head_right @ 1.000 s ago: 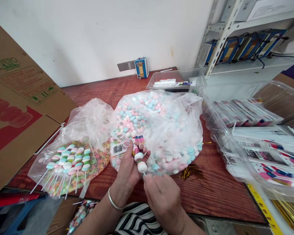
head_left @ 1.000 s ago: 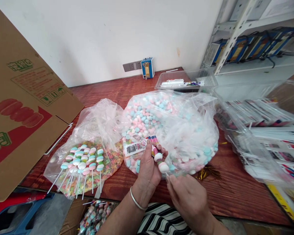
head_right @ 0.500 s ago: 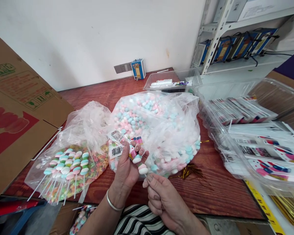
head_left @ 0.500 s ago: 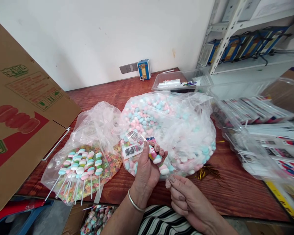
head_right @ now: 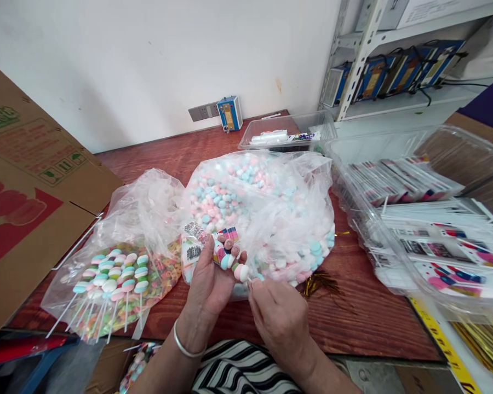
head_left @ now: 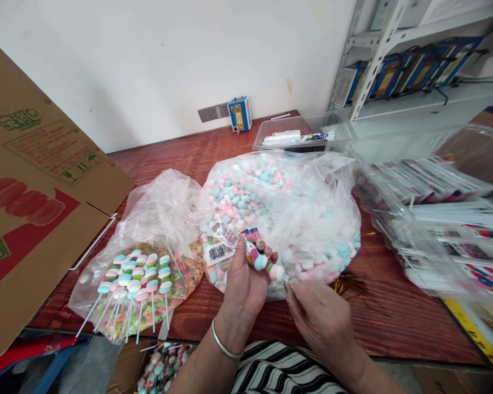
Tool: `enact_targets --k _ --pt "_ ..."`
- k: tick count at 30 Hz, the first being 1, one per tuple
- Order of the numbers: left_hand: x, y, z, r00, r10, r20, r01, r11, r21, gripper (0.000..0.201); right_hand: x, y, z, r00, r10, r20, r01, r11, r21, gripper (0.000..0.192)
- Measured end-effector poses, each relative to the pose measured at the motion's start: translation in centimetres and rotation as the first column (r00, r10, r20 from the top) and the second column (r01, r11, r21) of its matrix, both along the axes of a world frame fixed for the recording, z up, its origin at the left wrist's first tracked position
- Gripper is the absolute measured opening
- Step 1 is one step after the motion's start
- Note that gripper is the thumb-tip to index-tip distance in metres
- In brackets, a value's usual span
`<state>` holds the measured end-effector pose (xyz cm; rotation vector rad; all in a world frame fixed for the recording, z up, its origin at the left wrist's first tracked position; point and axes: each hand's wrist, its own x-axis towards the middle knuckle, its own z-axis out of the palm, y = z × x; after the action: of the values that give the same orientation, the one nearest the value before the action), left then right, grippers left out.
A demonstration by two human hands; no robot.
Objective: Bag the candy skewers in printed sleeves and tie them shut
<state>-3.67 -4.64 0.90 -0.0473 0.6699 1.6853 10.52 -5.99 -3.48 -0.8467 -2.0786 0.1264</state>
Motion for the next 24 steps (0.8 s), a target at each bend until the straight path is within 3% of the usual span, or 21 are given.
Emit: enact_targets --k 2,4,6,7,8,9,10,11,12,13,14,15,16,21,24 --pt "-0.1 -0.1 0.3 0.999 -0.011 0.033 0.012 0.999 -0.032 0.022 0.2 0.1 -0.3 0.997 0.002 0.074 -0.009 0.995 0.097 0.006" --pt "-0.1 -0.1 0.5 0.998 -0.015 0.055 0.018 0.998 -0.060 0.026 0.1 0.1 -0.5 0.997 0.023 0.076 -0.031 0.994 0.104 0.009" --pt "0.0 -0.1 0.7 0.998 -0.008 0.055 0.011 0.998 -0.065 0.028 -0.1 0.0 -0.6 0.997 0.063 -0.038 -0.065 0.996 -0.063 0.007" --pt "0.1 -0.1 0.8 0.999 0.000 0.042 0.002 0.999 -0.054 0.028 -0.3 -0.1 -0.6 0.987 0.077 -0.138 -0.108 0.966 -0.235 0.010" --pt "0.1 -0.1 0.8 1.000 0.009 0.020 -0.008 0.999 -0.033 0.028 -0.5 -0.2 -0.4 0.962 0.068 -0.265 -0.184 0.879 -0.441 0.017" --pt "0.2 -0.1 0.7 1.000 0.014 -0.006 -0.014 1.000 -0.002 0.029 -0.6 -0.3 -0.2 0.916 0.025 -0.401 -0.297 0.714 -0.634 0.023" --pt "0.3 -0.1 0.6 1.000 0.010 -0.029 -0.009 0.999 0.035 0.029 -0.8 -0.4 0.1 0.852 -0.052 -0.522 -0.433 0.490 -0.756 0.027" --pt "0.4 -0.2 0.4 0.999 -0.006 -0.047 0.009 0.997 0.070 0.029 -0.9 -0.4 0.4 0.778 -0.152 -0.610 -0.565 0.257 -0.784 0.029" --pt "0.5 -0.2 0.2 0.998 -0.032 -0.060 0.038 0.994 0.100 0.030 -0.9 -0.4 0.6 0.704 -0.254 -0.664 -0.672 0.064 -0.737 0.030" --pt "0.6 -0.2 -0.1 0.996 -0.063 -0.068 0.070 0.990 0.119 0.031 -1.0 -0.4 0.9 0.640 -0.334 -0.692 -0.749 -0.070 -0.658 0.030" --pt "0.8 -0.3 -0.4 0.993 -0.092 -0.070 0.101 0.987 0.126 0.032 -1.1 -0.4 1.0 0.593 -0.386 -0.707 -0.797 -0.152 -0.585 0.029" --pt "0.9 -0.3 -0.6 0.991 -0.114 -0.070 0.122 0.985 0.124 0.032 -1.2 -0.5 1.1 0.563 -0.412 -0.716 -0.822 -0.188 -0.537 0.029" --pt "1.1 -0.4 -0.9 0.989 -0.128 -0.072 0.136 0.984 0.117 0.033 -1.4 -0.5 1.0 0.547 -0.423 -0.722 -0.833 -0.185 -0.522 0.029" --pt "0.9 -0.3 -1.2 0.977 -0.104 -0.189 0.120 0.990 0.074 0.032 -1.8 -0.7 0.1 0.579 -0.428 -0.694 -0.764 0.014 -0.645 0.035" --pt "-0.4 0.2 -0.9 0.974 -0.030 -0.225 0.055 0.993 0.106 0.043 -1.6 -0.6 -0.4 0.636 -0.378 -0.673 -0.709 0.061 -0.703 0.036"
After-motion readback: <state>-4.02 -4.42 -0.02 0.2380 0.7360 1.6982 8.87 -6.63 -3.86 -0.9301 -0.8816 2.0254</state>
